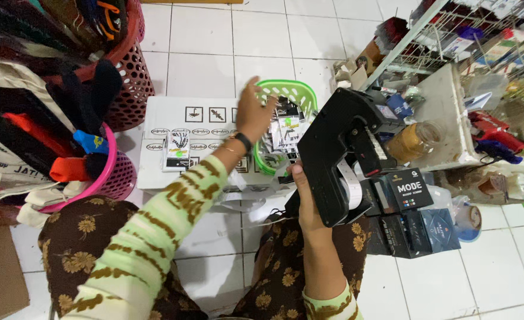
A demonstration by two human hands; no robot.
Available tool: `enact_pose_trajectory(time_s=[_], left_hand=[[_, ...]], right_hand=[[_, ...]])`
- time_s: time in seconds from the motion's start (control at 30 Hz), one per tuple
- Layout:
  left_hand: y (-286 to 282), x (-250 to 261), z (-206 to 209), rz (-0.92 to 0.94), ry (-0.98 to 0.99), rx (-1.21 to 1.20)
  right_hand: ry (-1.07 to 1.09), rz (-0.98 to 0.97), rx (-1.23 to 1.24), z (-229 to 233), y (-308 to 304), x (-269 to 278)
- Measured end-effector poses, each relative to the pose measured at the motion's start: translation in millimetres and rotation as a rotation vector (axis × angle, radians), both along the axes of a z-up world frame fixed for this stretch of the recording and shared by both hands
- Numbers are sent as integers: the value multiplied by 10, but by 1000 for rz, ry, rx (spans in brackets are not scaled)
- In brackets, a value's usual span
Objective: The person sits on the floor and uses a handheld label printer to print labels on small packages. They then place the labeled packages into a green basket.
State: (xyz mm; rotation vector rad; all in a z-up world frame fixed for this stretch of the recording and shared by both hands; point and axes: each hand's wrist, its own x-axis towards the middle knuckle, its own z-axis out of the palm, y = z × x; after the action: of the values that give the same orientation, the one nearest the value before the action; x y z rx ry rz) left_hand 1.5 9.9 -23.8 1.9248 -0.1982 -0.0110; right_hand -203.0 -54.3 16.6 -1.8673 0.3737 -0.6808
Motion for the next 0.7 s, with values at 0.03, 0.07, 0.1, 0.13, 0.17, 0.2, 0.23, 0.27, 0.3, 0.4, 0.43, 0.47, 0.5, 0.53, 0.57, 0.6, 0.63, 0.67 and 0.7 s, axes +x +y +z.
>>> enact_pose_trajectory(time_s=[0.03,0.07,0.1,0.13,0.17,0.2,0.23,0.27,0.3,0.4,0.43,0.47,0.5,0.53,0.57,0.6,0.63,0.67,0.7], left_hand=[[143,118,-161,1,4,5],[296,232,-321,45,-41,24],[448,357,-468,93,-89,39],[683,478,-666,98,-90,40],[919,617,-851,135,17,222],[1163,756,-1034,172,126,403],[1359,783,-1111,181,127,401],[1561,804,-1189,199,287,487],[1781,791,-1276,219,453,570],[1999,706,-1222,222,592,669],[2052,707,-1295,226,591,665],[2101,709,-1372,192,627,687],[2156,661,-1486,153,672,712],[2129,602,-1476,154,679,709],[2112,573,-1444,144,659,723],[2095,543,-1409,133,639,737],[2090,453,-1320,138,640,733],[2078,361,-1230,163,630,745],[2037,267,-1143,182,619,757]], right_hand=[[4,1,5,-22,-9,-12],[12,1,-3,-44,-10,-26],[15,5,-14,-59,-19,-28],[14,11,-13,-58,-15,-38],[17,17,-24,-48,-13,-29],[20,23,-35,-37,-5,-17],[19,32,-36,-8,9,-14],[25,36,-64,19,27,-13],[34,44,-91,46,51,-27],[4,107,-29,93,126,-8],[1,112,-32,71,132,9],[-9,110,-59,45,133,26],[-10,108,-85,4,140,11],[-4,112,-87,-27,142,1],[-18,123,-105,-51,146,18],[-33,133,-124,-72,151,35],[-34,139,-125,-118,154,52],[-45,143,-143,-164,151,68],[-55,142,-161,-207,131,70]])
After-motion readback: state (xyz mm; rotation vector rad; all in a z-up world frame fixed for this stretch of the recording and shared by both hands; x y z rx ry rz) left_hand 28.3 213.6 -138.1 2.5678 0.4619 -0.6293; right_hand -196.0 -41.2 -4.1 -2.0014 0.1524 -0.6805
